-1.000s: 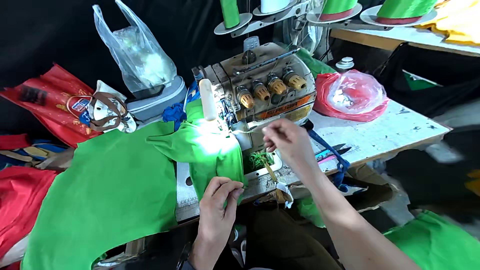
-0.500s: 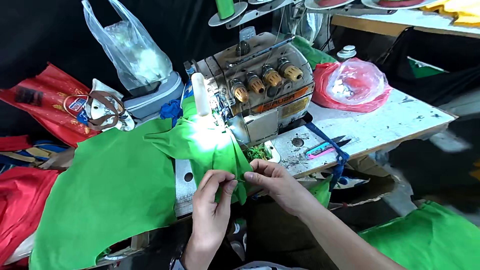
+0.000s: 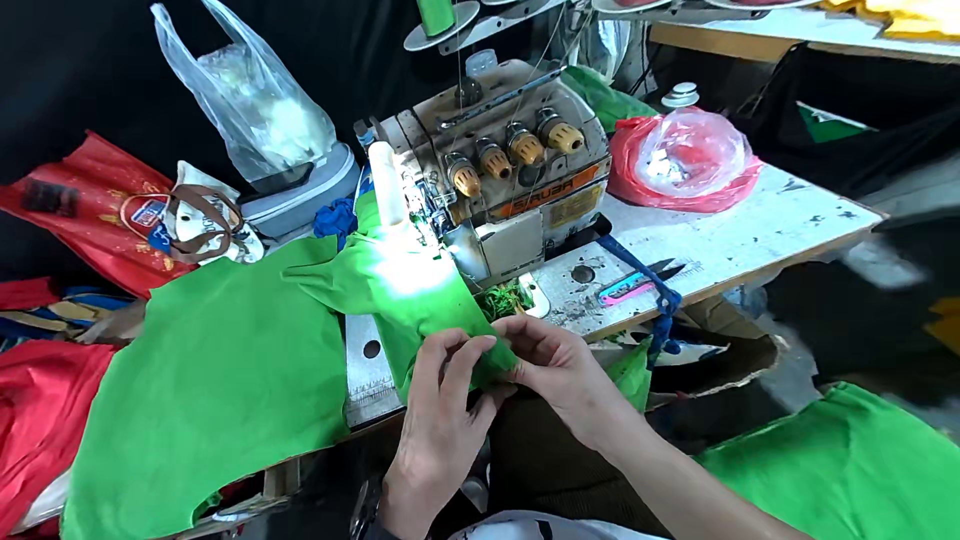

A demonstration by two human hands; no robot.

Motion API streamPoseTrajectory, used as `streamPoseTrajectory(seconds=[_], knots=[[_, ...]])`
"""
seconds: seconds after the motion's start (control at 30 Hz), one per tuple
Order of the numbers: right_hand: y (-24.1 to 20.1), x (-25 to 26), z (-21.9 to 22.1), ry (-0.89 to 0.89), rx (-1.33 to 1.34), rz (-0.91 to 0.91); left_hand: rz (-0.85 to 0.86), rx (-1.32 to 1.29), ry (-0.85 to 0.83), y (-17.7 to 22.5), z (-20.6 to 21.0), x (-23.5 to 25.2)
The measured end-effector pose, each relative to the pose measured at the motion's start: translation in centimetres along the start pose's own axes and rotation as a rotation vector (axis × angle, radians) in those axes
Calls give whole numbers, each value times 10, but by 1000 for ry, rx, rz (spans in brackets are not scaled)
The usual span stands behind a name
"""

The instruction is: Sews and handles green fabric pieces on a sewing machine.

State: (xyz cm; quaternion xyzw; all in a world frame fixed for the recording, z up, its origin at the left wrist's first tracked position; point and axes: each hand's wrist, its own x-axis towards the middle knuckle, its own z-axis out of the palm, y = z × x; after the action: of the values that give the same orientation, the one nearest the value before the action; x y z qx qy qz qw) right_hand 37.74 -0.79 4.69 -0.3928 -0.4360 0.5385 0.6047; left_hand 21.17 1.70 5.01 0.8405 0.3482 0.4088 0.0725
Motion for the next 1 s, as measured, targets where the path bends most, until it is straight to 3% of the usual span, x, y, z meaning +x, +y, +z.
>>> streamPoseTrajectory(seconds=[0.17,0.33,0.7,1.0], knots=[[-4,-6,2,44,-89,-109,97,81,84,-2,2,-1],[-15,-4,1,-34,-253,-216,91,71,76,3,-10,6],[-9,31,-4,-118,-642,-765,101,5,87,0,-32,18],[-20,46,-10,-282,-575,-821,-67,-229,42,0,-44,21]])
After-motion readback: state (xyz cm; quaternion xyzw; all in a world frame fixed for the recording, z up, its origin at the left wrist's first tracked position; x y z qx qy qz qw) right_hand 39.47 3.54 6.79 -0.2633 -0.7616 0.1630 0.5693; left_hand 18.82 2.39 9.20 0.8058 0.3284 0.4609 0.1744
